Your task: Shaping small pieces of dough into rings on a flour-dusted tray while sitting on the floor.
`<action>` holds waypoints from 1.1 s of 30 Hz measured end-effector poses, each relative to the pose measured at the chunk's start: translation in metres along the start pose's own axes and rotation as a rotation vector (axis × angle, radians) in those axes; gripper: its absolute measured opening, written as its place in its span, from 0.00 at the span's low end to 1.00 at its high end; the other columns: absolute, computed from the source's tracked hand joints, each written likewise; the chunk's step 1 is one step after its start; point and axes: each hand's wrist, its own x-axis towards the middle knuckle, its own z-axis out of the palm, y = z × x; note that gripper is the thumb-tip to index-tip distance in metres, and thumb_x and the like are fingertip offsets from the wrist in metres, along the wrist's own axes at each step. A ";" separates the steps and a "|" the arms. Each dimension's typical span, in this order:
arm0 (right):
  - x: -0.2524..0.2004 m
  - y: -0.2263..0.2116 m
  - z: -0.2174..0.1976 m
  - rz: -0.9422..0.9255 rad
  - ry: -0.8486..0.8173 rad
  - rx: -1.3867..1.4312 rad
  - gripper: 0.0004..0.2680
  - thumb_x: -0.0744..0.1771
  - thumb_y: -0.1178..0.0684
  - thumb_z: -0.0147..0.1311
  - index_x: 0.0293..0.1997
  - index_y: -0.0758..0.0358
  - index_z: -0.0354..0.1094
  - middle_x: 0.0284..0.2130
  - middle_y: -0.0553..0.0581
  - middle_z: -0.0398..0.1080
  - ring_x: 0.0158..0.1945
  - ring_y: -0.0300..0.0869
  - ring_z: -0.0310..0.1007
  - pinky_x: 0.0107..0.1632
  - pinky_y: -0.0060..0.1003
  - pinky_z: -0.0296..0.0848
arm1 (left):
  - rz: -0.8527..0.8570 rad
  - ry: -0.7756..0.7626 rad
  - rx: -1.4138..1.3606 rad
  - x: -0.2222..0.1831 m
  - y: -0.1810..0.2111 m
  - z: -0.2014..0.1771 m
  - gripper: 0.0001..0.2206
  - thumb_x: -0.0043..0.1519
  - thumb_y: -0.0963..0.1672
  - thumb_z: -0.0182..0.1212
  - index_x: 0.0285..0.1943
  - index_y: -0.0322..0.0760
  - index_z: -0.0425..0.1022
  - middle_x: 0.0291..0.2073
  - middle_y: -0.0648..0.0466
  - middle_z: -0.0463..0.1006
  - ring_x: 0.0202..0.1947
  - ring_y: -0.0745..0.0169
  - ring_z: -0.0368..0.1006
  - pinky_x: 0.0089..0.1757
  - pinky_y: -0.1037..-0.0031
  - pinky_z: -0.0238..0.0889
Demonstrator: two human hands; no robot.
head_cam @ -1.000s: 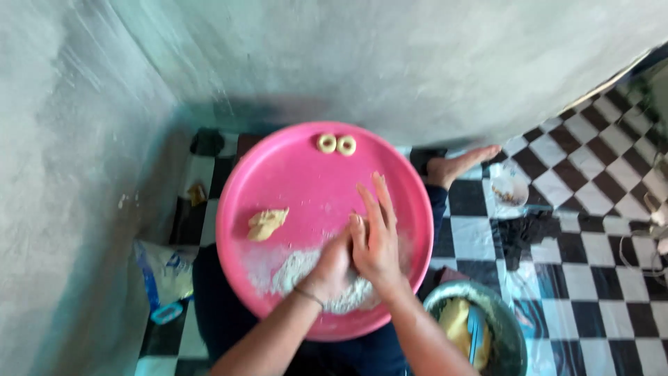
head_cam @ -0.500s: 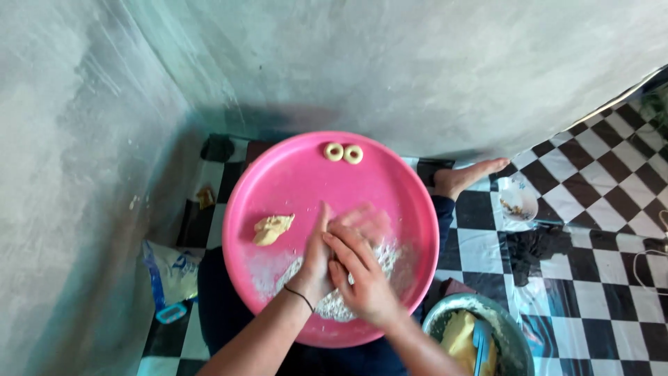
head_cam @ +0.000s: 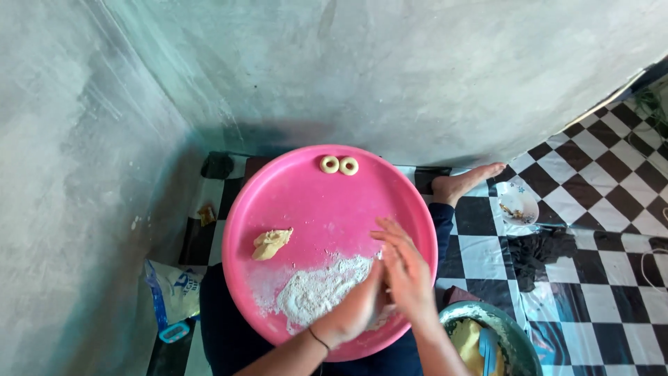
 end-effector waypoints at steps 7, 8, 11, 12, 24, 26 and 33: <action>-0.037 0.012 0.023 0.068 -0.061 0.095 0.14 0.67 0.56 0.43 0.58 0.67 0.69 0.57 0.62 0.71 0.60 0.52 0.70 0.62 0.45 0.69 | 0.436 0.355 -0.306 0.038 -0.045 -0.040 0.24 0.73 0.53 0.32 0.60 0.33 0.67 0.50 0.41 0.79 0.48 0.49 0.78 0.48 0.66 0.73; -0.033 0.023 0.020 0.163 -0.091 0.049 0.14 0.63 0.62 0.54 0.53 0.58 0.76 0.50 0.53 0.80 0.50 0.43 0.80 0.53 0.35 0.76 | 0.393 0.582 -0.189 0.038 -0.065 -0.048 0.30 0.70 0.54 0.30 0.70 0.32 0.67 0.58 0.42 0.77 0.55 0.53 0.75 0.55 0.67 0.70; -0.013 0.028 0.012 0.477 -0.039 0.272 0.11 0.69 0.61 0.45 0.53 0.64 0.74 0.48 0.53 0.76 0.34 0.37 0.68 0.41 0.29 0.70 | 0.167 0.456 -0.409 0.017 -0.061 0.007 0.27 0.69 0.58 0.33 0.64 0.45 0.71 0.56 0.50 0.76 0.51 0.60 0.73 0.48 0.68 0.65; -0.016 0.019 0.013 0.485 -0.035 0.265 0.11 0.69 0.61 0.45 0.53 0.64 0.74 0.48 0.53 0.76 0.34 0.37 0.68 0.41 0.29 0.70 | 0.157 0.454 -0.413 0.033 -0.057 -0.015 0.27 0.69 0.58 0.33 0.64 0.45 0.71 0.56 0.50 0.76 0.51 0.60 0.73 0.48 0.68 0.65; -0.037 -0.015 0.050 -0.037 -0.067 0.136 0.19 0.58 0.64 0.49 0.53 0.66 0.74 0.59 0.67 0.70 0.67 0.57 0.65 0.65 0.49 0.66 | 0.552 0.015 0.156 0.006 0.002 -0.052 0.31 0.71 0.56 0.26 0.79 0.36 0.45 0.75 0.39 0.50 0.74 0.38 0.50 0.69 0.53 0.47; -0.028 -0.018 0.049 -0.344 -0.182 0.061 0.17 0.67 0.53 0.48 0.60 0.72 0.69 0.65 0.69 0.63 0.72 0.64 0.58 0.71 0.55 0.60 | 0.654 -0.140 0.314 0.015 -0.027 -0.116 0.32 0.71 0.55 0.26 0.82 0.39 0.37 0.80 0.40 0.42 0.78 0.36 0.43 0.70 0.51 0.42; -0.007 -0.050 0.047 -0.272 -0.035 0.145 0.18 0.60 0.67 0.47 0.56 0.75 0.69 0.56 0.71 0.72 0.64 0.59 0.70 0.68 0.49 0.68 | 0.585 -0.071 0.173 -0.003 0.000 -0.073 0.21 0.72 0.45 0.35 0.71 0.31 0.62 0.62 0.42 0.74 0.58 0.54 0.74 0.59 0.64 0.67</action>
